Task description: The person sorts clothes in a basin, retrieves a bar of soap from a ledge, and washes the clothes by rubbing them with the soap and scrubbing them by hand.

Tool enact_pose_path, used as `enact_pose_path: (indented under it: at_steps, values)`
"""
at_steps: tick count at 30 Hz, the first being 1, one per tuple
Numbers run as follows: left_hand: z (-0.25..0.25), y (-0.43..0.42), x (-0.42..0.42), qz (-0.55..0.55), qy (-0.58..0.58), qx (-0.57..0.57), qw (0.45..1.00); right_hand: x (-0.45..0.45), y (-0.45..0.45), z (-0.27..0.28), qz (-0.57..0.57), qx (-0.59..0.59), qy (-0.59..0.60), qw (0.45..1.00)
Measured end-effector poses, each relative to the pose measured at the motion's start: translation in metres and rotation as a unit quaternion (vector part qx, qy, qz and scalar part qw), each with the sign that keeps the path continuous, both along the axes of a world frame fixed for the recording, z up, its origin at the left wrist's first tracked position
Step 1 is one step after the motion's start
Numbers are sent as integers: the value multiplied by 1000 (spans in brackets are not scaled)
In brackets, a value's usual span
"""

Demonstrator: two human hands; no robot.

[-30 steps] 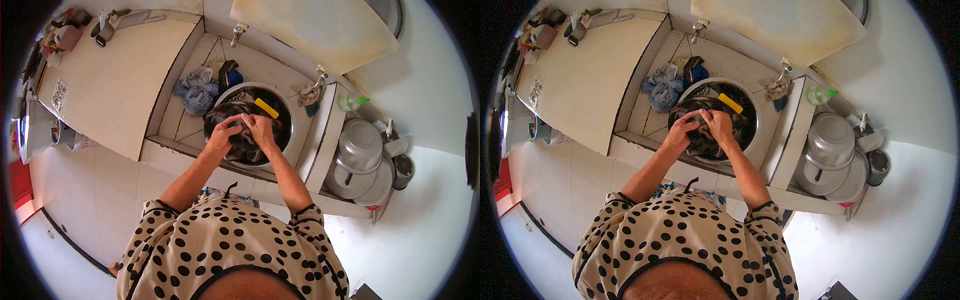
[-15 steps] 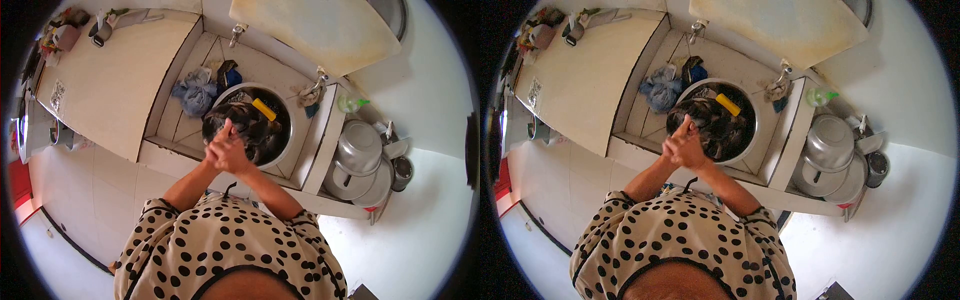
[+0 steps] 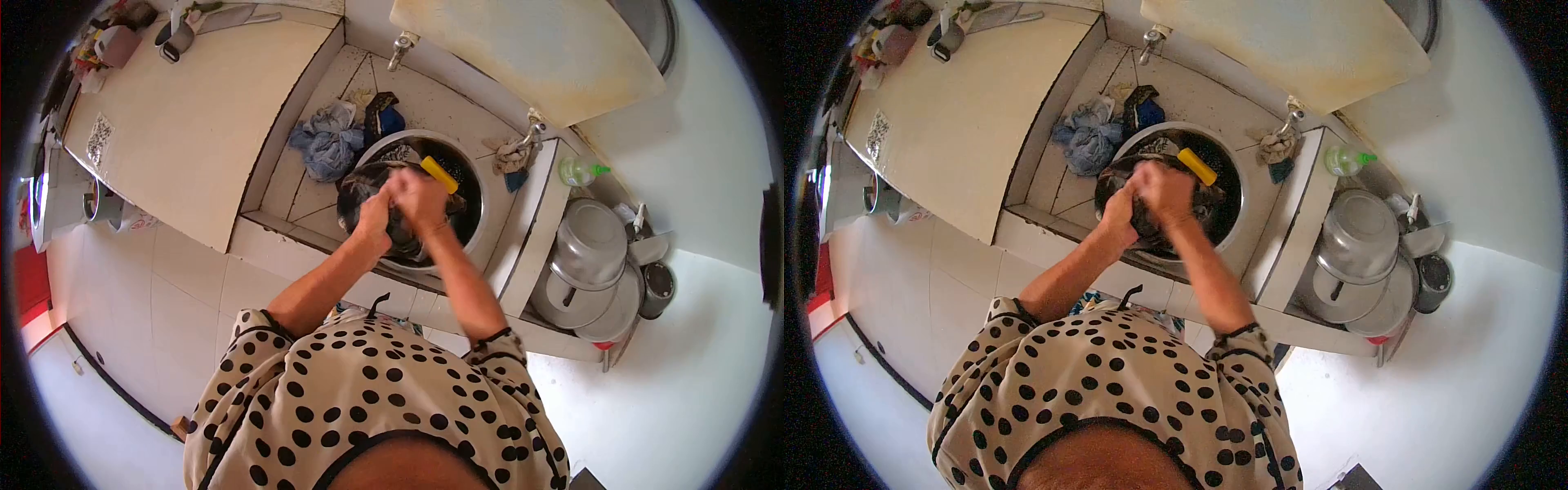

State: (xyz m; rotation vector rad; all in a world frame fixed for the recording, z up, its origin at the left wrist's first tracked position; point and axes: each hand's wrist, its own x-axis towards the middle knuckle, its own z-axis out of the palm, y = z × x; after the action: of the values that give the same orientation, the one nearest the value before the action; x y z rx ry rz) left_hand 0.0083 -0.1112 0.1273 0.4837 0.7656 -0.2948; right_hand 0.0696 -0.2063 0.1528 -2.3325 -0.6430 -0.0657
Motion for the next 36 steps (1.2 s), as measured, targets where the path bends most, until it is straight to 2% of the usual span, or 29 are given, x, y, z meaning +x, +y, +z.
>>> enact_pose_path:
  at_steps: [1, 2, 5, 7, 8, 9, 10, 12, 13, 14, 15, 16, 17, 19, 21, 23, 24, 25, 27, 29, 30, 31, 33, 35, 36]
  values:
    - [20, -2, 5, -19, 28, 8, 999, 10, -10, -3, -17, -45, -19, 999]
    - [40, -5, 8, -10, 6, -5, 1000, 11, -10, 2, -27, -34, 25, 999]
    - [42, 1, 16, 4, 37, -67, 997, 5, -21, 13, -45, 18, 175, 983]
    - [45, 15, 20, -23, -9, 81, 996, -2, -22, 15, -33, 101, 285, 953]
    - [33, 20, 23, -35, -44, 159, 986, -11, -18, 16, 17, 166, 221, 961]
    - [22, 24, 23, -50, -77, 236, 967, -17, -16, 28, 28, 177, 245, 953]
    - [12, 28, 22, -67, -137, 206, 967, -22, -15, 40, 37, 187, 270, 944]
    - [-2, 11, 16, -86, -213, 253, 940, -23, -14, 55, 18, 253, 273, 928]
    - [2, 3, 12, -95, -252, 276, 923, -16, -17, 53, 1, 257, 201, 945]
    - [7, -5, -2, -143, -241, 265, 923, -5, -23, 51, -15, 260, 128, 957]
    - [10, -1, -2, -270, -310, 311, 857, 3, -28, 49, -32, 261, 53, 963]
    - [15, -6, -7, -255, -316, 352, 843, 6, -32, 50, -117, 288, 103, 945]
    - [21, -11, -11, -239, -322, 393, 827, 12, -38, 38, -130, 396, 157, 895]
    - [19, -10, -9, -136, -267, 290, 909, 13, -48, 18, -230, 461, 221, 828]
    - [21, -4, -4, -56, -185, 158, 968, -5, -41, 21, -244, 403, 191, 861]
    - [29, 9, -2, -7, -72, 3, 997, -33, -27, 32, -154, 204, 94, 962]
    - [-14, 5, 0, 17, -39, -36, 998, -50, -12, 41, -79, 202, 121, 969]
    - [-62, 1, -5, 32, -158, -244, 956, -65, -5, 14, 27, 112, 72, 991]
    - [-54, -6, -9, -54, -227, -174, 957, -71, 12, 30, 113, 57, -27, 992]
    - [-39, -22, -20, -80, -189, 73, 976, -48, 3, 19, 121, 37, -23, 992]
    - [-11, -21, -15, -124, -85, 89, 985, -28, -5, 5, 6, 50, 50, 998]
    - [18, -20, -9, -162, 20, 92, 982, -7, -15, 2, -96, -16, 123, 988]
    - [37, -22, -4, -173, 74, 120, 975, -3, -20, 9, -92, -117, 53, 987]
    - [38, -26, -14, -35, 19, 67, 997, -29, -6, 32, 0, 25, 13, 1000]
    - [-36, -39, -25, -29, -24, 128, 991, -49, 1, 16, 100, 60, -25, 993]
